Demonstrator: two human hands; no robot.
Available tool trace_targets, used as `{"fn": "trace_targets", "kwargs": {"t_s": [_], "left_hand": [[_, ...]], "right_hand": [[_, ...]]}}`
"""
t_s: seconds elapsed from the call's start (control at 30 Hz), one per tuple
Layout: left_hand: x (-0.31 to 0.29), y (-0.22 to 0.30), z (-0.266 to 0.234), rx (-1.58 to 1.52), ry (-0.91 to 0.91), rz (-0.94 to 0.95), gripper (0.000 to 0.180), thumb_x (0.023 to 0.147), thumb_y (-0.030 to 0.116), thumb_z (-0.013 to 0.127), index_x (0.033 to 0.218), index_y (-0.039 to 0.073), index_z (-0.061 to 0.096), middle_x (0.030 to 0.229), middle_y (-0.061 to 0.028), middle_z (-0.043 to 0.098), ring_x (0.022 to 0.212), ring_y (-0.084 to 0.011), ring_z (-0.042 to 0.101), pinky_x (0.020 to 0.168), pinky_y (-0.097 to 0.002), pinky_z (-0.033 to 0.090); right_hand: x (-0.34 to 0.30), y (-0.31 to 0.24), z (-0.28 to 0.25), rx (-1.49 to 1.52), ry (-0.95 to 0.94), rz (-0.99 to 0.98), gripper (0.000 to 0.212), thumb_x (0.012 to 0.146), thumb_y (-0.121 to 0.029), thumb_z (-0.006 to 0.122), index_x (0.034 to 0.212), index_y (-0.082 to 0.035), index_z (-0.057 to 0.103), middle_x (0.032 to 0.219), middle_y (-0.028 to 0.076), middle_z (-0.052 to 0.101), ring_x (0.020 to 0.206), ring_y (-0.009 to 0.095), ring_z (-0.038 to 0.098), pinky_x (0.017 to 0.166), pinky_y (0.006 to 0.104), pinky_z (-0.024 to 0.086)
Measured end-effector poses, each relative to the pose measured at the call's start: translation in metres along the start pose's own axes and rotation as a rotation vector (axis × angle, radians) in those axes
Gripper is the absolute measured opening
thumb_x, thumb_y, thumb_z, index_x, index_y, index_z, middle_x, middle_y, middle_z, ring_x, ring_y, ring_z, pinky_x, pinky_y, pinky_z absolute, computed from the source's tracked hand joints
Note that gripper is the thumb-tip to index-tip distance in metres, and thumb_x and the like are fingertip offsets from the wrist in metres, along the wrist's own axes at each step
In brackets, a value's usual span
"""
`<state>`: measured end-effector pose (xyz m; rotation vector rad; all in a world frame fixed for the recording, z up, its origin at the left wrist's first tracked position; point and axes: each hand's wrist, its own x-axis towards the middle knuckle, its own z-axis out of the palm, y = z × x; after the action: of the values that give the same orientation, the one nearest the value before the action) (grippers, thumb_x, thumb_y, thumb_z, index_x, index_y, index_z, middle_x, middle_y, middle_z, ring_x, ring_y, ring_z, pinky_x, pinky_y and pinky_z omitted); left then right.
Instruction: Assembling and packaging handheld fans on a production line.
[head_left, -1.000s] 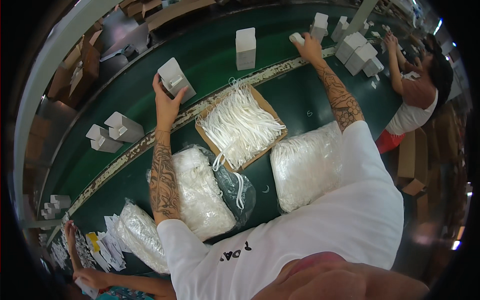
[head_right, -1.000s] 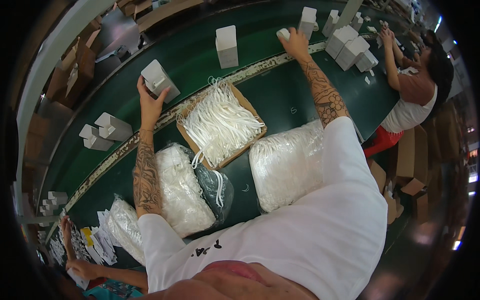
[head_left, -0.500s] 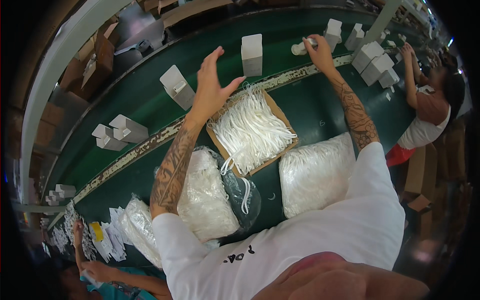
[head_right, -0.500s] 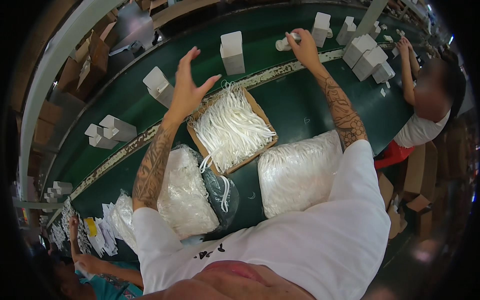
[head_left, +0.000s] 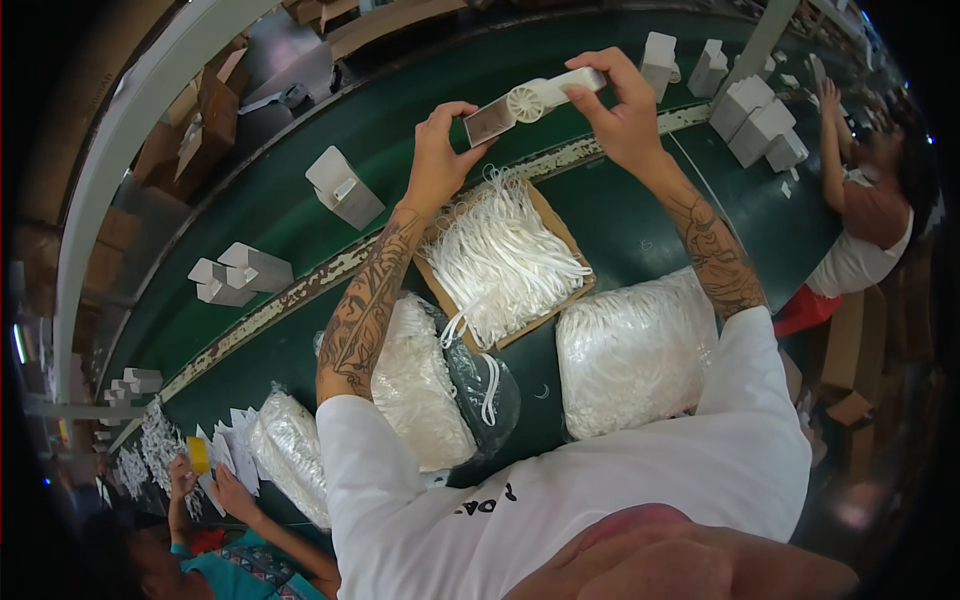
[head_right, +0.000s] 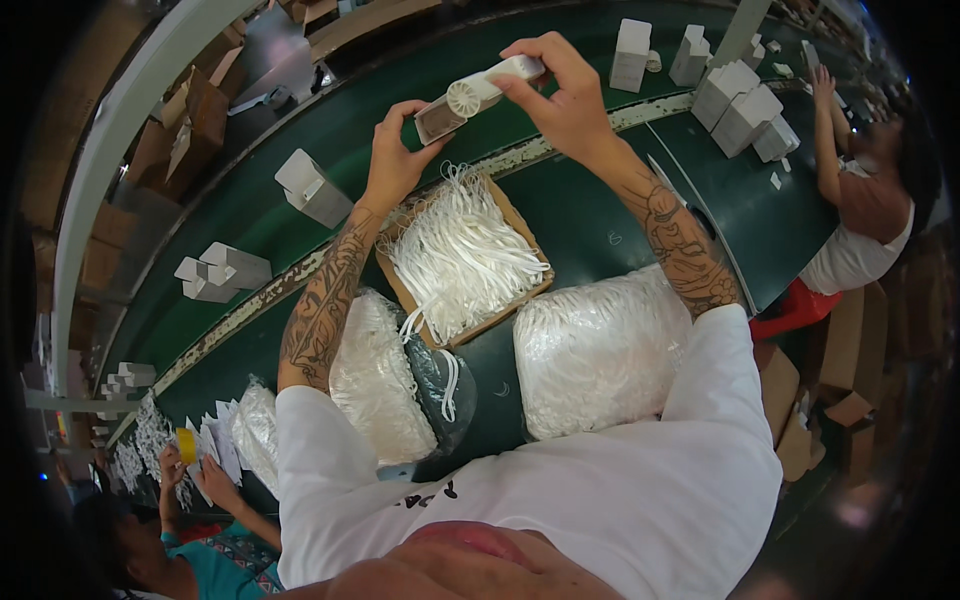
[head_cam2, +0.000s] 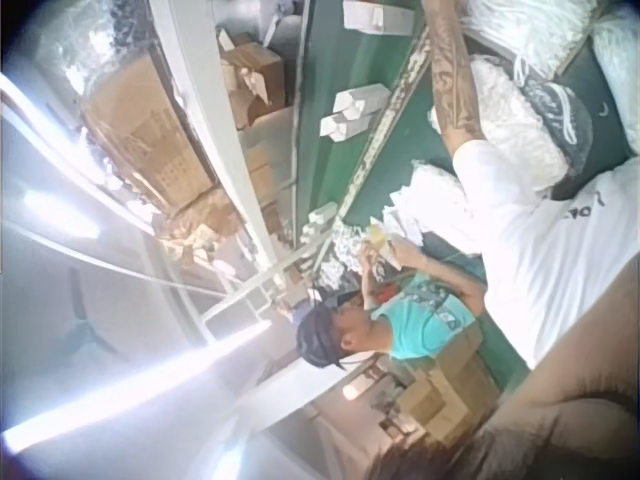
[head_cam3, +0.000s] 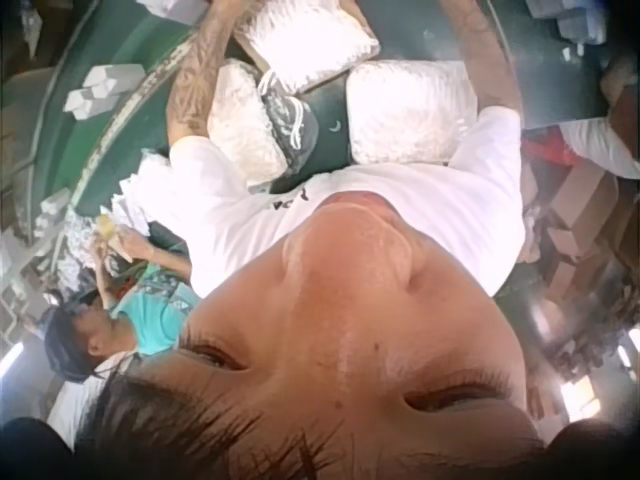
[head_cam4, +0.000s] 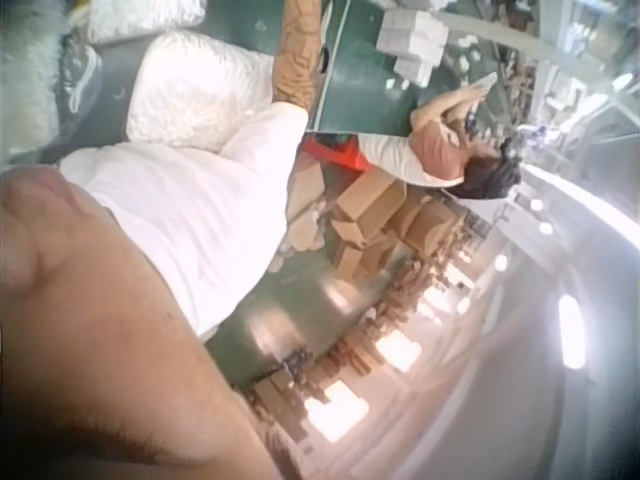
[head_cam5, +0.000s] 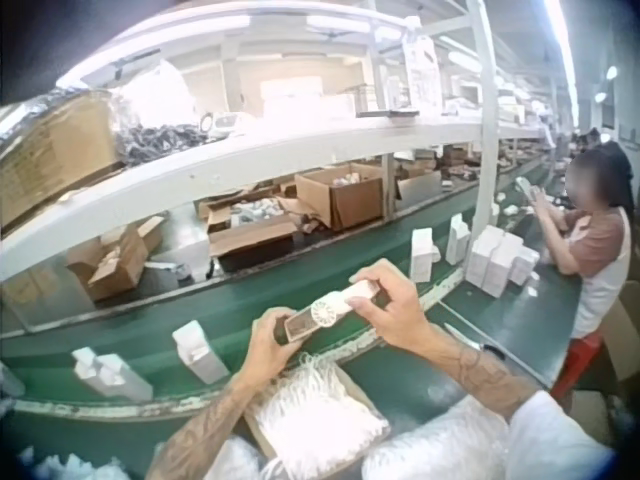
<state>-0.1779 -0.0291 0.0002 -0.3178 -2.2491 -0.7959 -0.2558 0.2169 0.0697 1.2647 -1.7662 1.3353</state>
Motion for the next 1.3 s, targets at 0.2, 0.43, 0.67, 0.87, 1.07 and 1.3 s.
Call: {"fn": "trace_targets", "kwargs": {"t_s": [0.2,0.43,0.67,0.87,1.07,1.3], "left_hand": [[-0.011,-0.002,-0.016,-0.239,-0.064,-0.224,0.053,0.074,0.015,0.086,0.117,0.001,0.058,0.104,-0.0124,0.069,0.095,-0.0210,0.065,0.084,-0.0349,0.051],[-0.034,-0.019,-0.031,-0.276,-0.067,-0.322,0.047,0.078,0.008,0.080,0.119,-0.001,0.059,0.104,-0.0105,0.069,0.090,-0.0160,0.065,0.079,-0.0296,0.053],[-0.042,-0.042,-0.028,-0.260,-0.059,-0.264,0.047,0.080,0.010,0.080,0.119,-0.003,0.059,0.105,-0.0110,0.070,0.091,-0.0149,0.066,0.076,-0.0292,0.054],[-0.042,-0.072,-0.034,-0.184,0.105,-0.378,0.049,0.081,0.020,0.082,0.117,-0.004,0.060,0.102,-0.0127,0.071,0.090,-0.0194,0.067,0.076,-0.0313,0.055],[-0.055,-0.083,-0.035,-0.067,0.252,-0.334,0.080,0.078,0.032,0.085,0.133,-0.007,0.043,0.121,-0.0208,0.059,0.111,-0.0272,0.058,0.095,-0.0388,0.048],[-0.025,-0.033,-0.054,0.194,0.459,0.067,0.059,0.086,0.021,0.076,0.132,-0.002,0.046,0.124,-0.0168,0.053,0.113,-0.0267,0.053,0.101,-0.0377,0.040]], "right_hand": [[0.004,-0.008,0.064,-0.234,-0.157,-0.207,0.041,0.078,-0.029,0.082,0.109,-0.006,0.067,0.099,0.007,0.063,0.090,0.024,0.062,0.078,0.0310,0.050],[-0.013,-0.016,0.118,-0.320,-0.233,-0.146,0.041,0.081,-0.042,0.075,0.104,-0.009,0.065,0.097,0.005,0.061,0.092,0.024,0.060,0.080,0.0364,0.046],[-0.036,-0.013,0.123,-0.490,-0.344,-0.200,0.025,0.085,-0.036,0.072,0.087,-0.011,0.072,0.102,0.007,0.061,0.094,0.025,0.059,0.082,0.0385,0.044],[-0.047,-0.037,0.075,-0.135,-0.120,0.253,0.018,0.091,-0.021,0.071,0.095,-0.004,0.071,0.094,0.008,0.063,0.082,0.018,0.061,0.070,0.0306,0.049],[-0.084,-0.020,0.046,0.009,-0.139,0.617,0.025,0.096,-0.024,0.069,0.089,0.000,0.070,0.068,-0.004,0.055,0.063,0.003,0.046,0.055,0.0214,0.037],[-0.109,-0.015,0.053,0.080,-0.569,0.426,0.026,0.085,-0.025,0.076,0.092,-0.001,0.069,0.072,0.005,0.061,0.067,0.016,0.056,0.062,0.0291,0.046]]}}
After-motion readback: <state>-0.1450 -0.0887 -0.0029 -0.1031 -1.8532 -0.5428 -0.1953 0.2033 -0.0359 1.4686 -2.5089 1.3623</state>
